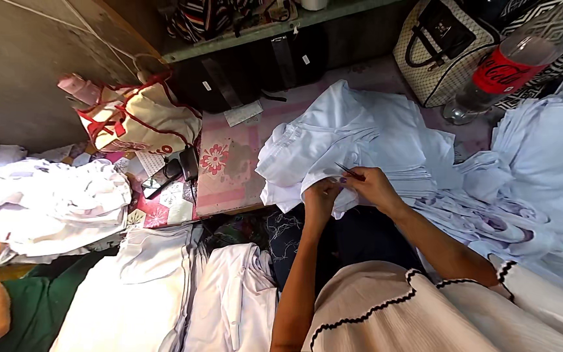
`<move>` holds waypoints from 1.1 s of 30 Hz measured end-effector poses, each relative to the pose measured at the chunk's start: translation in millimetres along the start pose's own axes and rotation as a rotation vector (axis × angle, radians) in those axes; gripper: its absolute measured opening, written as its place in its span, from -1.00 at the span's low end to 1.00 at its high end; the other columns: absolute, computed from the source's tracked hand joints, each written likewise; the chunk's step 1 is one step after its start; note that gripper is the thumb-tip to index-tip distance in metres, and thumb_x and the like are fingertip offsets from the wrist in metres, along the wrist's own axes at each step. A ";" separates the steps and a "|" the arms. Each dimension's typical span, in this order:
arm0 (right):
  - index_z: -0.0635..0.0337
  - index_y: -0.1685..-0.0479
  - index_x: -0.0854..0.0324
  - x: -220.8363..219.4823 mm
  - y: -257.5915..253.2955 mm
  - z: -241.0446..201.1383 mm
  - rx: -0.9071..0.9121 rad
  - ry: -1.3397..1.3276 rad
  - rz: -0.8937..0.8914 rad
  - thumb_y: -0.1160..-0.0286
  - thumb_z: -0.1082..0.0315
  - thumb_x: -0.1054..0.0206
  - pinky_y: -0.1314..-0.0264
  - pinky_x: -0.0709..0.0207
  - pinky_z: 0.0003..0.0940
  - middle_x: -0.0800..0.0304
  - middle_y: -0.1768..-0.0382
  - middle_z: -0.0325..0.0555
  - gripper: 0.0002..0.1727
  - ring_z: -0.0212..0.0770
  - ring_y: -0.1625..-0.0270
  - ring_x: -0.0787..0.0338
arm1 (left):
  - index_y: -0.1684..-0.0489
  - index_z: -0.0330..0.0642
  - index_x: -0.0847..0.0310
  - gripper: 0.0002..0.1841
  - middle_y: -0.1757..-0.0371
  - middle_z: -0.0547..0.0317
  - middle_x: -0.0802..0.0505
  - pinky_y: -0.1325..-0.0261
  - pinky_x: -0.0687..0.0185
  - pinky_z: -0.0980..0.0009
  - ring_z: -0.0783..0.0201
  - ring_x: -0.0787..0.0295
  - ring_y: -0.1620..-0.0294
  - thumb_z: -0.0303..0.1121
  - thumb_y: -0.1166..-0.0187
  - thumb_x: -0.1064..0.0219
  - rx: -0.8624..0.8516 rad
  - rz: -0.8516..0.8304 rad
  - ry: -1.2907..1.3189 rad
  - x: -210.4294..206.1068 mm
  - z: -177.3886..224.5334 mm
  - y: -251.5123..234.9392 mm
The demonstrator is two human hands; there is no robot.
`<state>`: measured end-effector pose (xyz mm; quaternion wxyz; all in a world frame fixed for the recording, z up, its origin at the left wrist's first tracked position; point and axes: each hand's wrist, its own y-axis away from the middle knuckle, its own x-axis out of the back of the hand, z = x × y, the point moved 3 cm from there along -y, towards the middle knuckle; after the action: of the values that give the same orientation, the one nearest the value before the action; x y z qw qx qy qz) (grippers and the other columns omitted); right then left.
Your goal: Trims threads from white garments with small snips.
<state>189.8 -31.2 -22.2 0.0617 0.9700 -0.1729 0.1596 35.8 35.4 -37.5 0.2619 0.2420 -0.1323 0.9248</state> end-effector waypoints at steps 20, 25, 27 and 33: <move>0.18 0.21 -0.80 35.3 34.9 3.7 -0.238 -0.085 -0.300 -0.83 0.16 -0.15 0.57 -0.13 -0.65 -0.32 0.68 -0.55 -0.62 -0.63 0.66 -0.22 | 0.23 -0.43 -0.71 -0.92 0.54 0.23 -0.83 0.43 -0.78 0.51 0.46 -0.78 0.59 -0.57 -0.59 -0.33 0.235 -0.010 0.536 -1.9 8.4 25.5; 0.19 0.25 -0.80 18.5 24.0 7.1 -0.249 -0.094 -0.290 -0.82 0.15 -0.16 0.54 -0.15 -0.65 -0.35 0.68 -0.53 -0.61 -0.63 0.65 -0.24 | 0.25 -0.42 -0.71 -0.92 0.56 0.24 -0.82 0.44 -0.76 0.52 0.45 -0.77 0.60 -0.58 -0.58 -0.32 0.210 -0.006 0.559 -4.3 8.1 25.6; 0.20 0.24 -0.80 15.0 20.2 4.1 -0.247 -0.094 -0.271 -0.82 0.15 -0.17 0.52 -0.16 -0.64 -0.37 0.67 -0.51 -0.61 -0.62 0.64 -0.25 | 0.25 -0.42 -0.71 -0.92 0.55 0.24 -0.83 0.44 -0.76 0.52 0.45 -0.76 0.60 -0.58 -0.58 -0.32 0.206 -0.006 0.565 -4.9 8.5 25.2; 0.23 0.24 -0.81 12.7 16.9 8.9 -0.204 -0.056 -0.179 -0.79 0.22 -0.20 0.47 -0.20 -0.63 -0.44 0.63 -0.45 -0.65 -0.61 0.60 -0.29 | 0.23 -0.43 -0.73 -0.90 0.54 0.20 -0.84 0.42 -0.77 0.49 0.45 -0.77 0.59 -0.55 -0.59 -0.32 0.197 -0.049 0.529 -10.8 3.8 27.0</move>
<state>197.7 -52.5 -25.3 0.1690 0.9743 -0.1029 0.1079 30.5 7.1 -43.1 0.2846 0.0195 0.0372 0.9577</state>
